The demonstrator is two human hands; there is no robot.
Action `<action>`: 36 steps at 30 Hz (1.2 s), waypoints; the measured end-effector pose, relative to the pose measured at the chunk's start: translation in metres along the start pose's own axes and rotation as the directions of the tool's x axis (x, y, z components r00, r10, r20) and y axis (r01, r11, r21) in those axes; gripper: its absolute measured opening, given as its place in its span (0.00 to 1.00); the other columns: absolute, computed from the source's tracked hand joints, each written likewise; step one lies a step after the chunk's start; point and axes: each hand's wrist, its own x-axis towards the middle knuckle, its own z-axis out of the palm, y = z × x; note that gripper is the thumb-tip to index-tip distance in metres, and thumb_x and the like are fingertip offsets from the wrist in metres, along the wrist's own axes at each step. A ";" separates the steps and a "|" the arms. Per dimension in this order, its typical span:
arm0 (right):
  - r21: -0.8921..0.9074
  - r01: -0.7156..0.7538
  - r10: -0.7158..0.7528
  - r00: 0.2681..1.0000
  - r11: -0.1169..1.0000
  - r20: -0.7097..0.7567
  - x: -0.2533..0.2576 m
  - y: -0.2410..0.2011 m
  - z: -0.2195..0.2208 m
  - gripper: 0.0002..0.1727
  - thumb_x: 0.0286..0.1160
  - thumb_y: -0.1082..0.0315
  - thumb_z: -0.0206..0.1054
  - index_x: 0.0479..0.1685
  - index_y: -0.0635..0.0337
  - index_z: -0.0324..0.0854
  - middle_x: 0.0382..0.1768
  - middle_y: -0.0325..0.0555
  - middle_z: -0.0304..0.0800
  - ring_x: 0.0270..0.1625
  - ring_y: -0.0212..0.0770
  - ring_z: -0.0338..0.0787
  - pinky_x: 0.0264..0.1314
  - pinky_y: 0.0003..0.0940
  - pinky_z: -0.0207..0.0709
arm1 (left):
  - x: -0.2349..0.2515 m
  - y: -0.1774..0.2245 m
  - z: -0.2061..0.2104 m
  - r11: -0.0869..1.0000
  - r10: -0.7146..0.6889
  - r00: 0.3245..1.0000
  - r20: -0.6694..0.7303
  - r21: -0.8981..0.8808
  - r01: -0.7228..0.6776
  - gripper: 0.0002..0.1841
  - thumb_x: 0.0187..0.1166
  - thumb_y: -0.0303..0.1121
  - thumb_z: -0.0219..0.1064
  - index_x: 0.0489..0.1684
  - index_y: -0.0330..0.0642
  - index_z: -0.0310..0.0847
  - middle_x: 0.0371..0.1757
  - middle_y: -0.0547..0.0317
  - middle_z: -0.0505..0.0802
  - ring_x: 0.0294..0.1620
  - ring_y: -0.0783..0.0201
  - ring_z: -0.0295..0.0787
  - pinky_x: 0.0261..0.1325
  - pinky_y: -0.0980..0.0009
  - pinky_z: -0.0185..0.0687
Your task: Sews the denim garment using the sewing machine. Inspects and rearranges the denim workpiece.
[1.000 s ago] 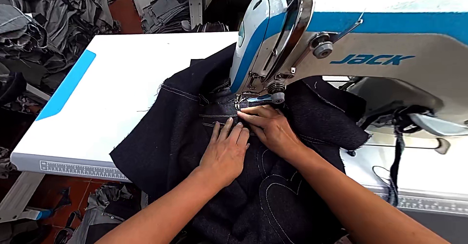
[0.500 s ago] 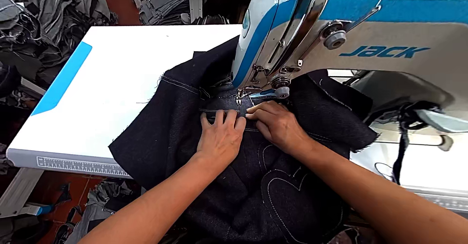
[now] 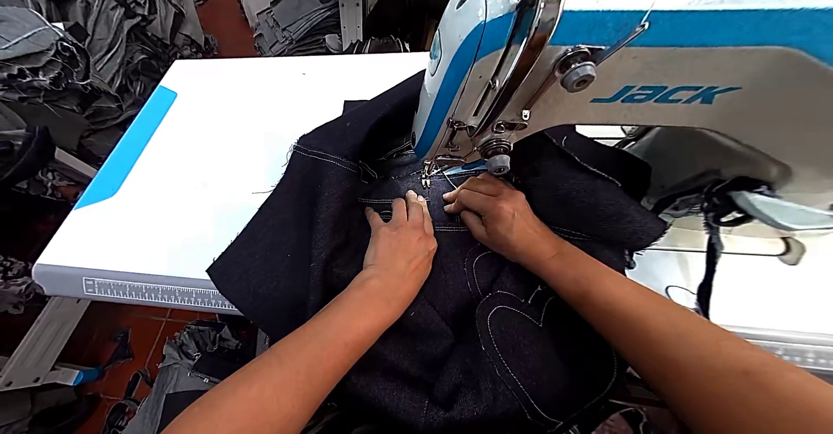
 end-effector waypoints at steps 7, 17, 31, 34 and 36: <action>0.024 -0.024 0.024 1.000 0.999 -0.011 0.005 0.004 0.001 0.14 0.68 0.81 0.56 0.34 0.67 0.91 0.42 0.57 0.95 0.49 0.58 0.92 0.54 0.50 0.81 | 0.008 -0.008 0.002 0.998 -0.009 0.999 -0.036 -0.057 0.007 0.28 0.91 0.25 0.48 0.92 0.34 0.56 0.91 0.41 0.67 0.86 0.35 0.67 0.74 0.34 0.69; 0.034 -0.050 0.051 0.999 0.998 -0.013 0.012 0.011 0.004 0.15 0.68 0.82 0.55 0.35 0.68 0.91 0.44 0.58 0.97 0.51 0.59 0.94 0.58 0.48 0.81 | 0.021 -0.020 0.003 0.997 -0.001 0.997 -0.082 -0.082 -0.006 0.26 0.91 0.25 0.47 0.90 0.37 0.61 0.90 0.47 0.69 0.85 0.39 0.68 0.75 0.38 0.69; -0.028 -0.231 0.232 0.971 0.973 0.055 0.036 0.030 0.009 0.13 0.79 0.72 0.60 0.43 0.70 0.91 0.50 0.69 0.92 0.60 0.68 0.90 0.68 0.60 0.76 | 0.057 -0.046 0.004 0.992 0.009 0.987 -0.163 -0.125 -0.029 0.25 0.91 0.28 0.48 0.87 0.44 0.69 0.86 0.54 0.76 0.83 0.43 0.70 0.71 0.42 0.71; -0.028 -0.254 0.256 0.965 0.967 0.063 0.039 0.031 0.009 0.15 0.79 0.69 0.60 0.47 0.72 0.89 0.51 0.71 0.91 0.62 0.70 0.89 0.69 0.61 0.75 | 0.061 -0.047 0.003 0.989 0.004 0.987 -0.163 -0.143 -0.028 0.24 0.91 0.28 0.48 0.86 0.44 0.70 0.85 0.52 0.77 0.83 0.42 0.70 0.72 0.40 0.69; -0.038 -0.247 0.249 0.967 0.968 0.060 0.041 0.036 0.011 0.16 0.79 0.68 0.62 0.50 0.74 0.87 0.53 0.72 0.91 0.64 0.68 0.89 0.71 0.60 0.74 | 0.066 -0.050 0.002 0.988 0.002 0.986 -0.166 -0.150 -0.028 0.22 0.91 0.30 0.48 0.81 0.44 0.75 0.84 0.53 0.78 0.83 0.42 0.70 0.72 0.40 0.69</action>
